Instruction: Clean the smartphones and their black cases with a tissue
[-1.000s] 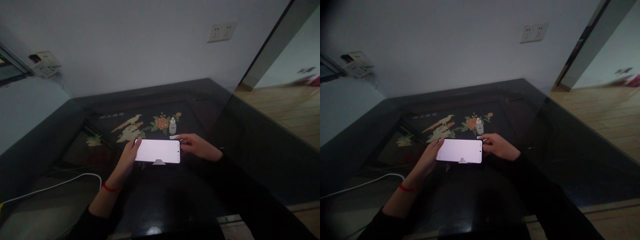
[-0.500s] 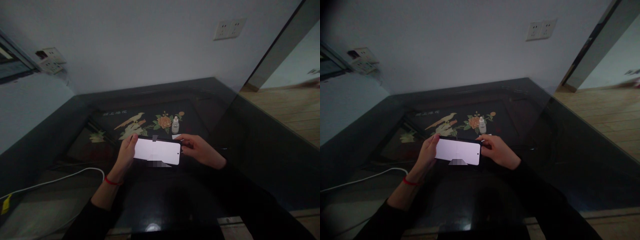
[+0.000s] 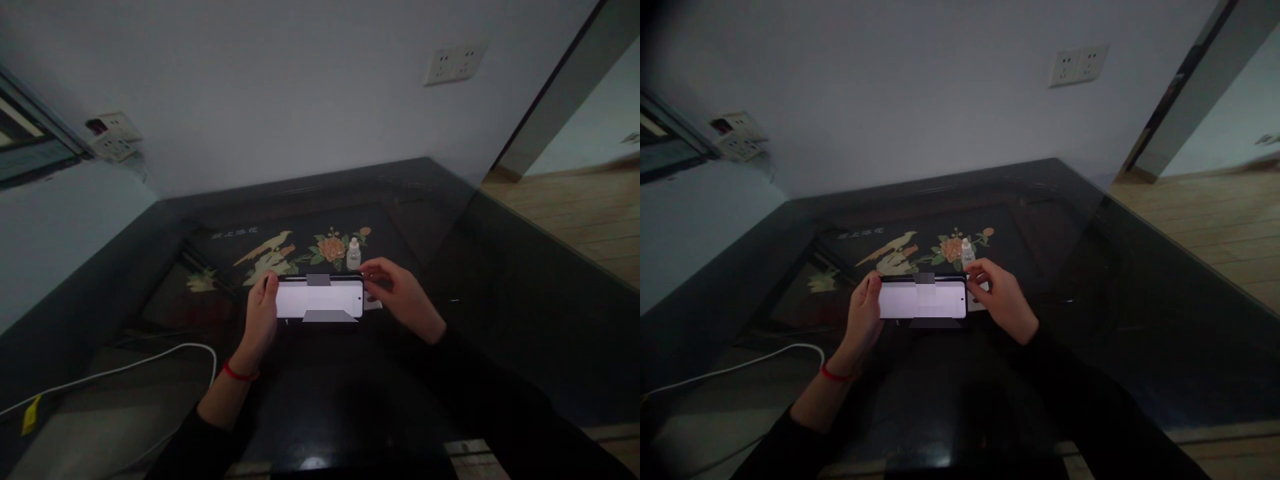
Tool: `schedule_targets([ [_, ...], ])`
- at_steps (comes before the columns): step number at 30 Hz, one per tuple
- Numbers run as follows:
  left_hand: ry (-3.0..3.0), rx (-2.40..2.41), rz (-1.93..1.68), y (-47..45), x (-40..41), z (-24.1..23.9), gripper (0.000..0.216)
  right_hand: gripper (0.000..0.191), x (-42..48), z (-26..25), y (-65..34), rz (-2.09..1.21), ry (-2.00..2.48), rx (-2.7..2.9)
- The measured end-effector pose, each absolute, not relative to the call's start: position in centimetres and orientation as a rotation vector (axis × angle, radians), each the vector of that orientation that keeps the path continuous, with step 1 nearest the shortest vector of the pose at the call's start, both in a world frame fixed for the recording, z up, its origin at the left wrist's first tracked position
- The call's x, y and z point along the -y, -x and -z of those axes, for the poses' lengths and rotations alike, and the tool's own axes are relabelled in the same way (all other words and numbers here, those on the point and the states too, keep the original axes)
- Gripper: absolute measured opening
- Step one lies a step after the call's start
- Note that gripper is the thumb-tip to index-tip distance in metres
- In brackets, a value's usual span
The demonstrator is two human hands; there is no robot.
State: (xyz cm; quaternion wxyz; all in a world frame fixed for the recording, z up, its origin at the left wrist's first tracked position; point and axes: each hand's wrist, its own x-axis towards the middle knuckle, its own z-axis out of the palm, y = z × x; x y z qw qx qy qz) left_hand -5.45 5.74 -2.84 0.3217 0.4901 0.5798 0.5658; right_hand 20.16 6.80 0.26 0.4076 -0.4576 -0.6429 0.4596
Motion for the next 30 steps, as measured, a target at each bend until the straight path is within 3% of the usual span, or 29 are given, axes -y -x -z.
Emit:
schedule_targets([
  [3,-1.323,-1.565,-1.574,5.3,-5.3,2.9,0.042,0.010,-6.8,0.6,-19.4,-1.055,1.195,1.566],
  [5,-1.351,-1.592,-1.621,5.1,-4.9,2.8,0.042,0.012,-6.7,0.8,-19.1,-1.111,1.170,1.563],
  [15,-1.337,-1.445,-1.625,3.6,-4.1,2.9,0.050,0.055,-6.8,1.3,-19.0,-1.280,0.990,1.422],
  [21,-1.070,-0.792,-1.080,2.0,-2.4,2.3,0.060,0.054,-6.7,1.6,-18.5,-1.247,0.933,1.312],
  [30,-1.230,-0.678,-0.693,1.4,-1.0,1.6,0.101,0.056,-6.4,2.0,-17.1,-1.295,1.010,1.179],
])
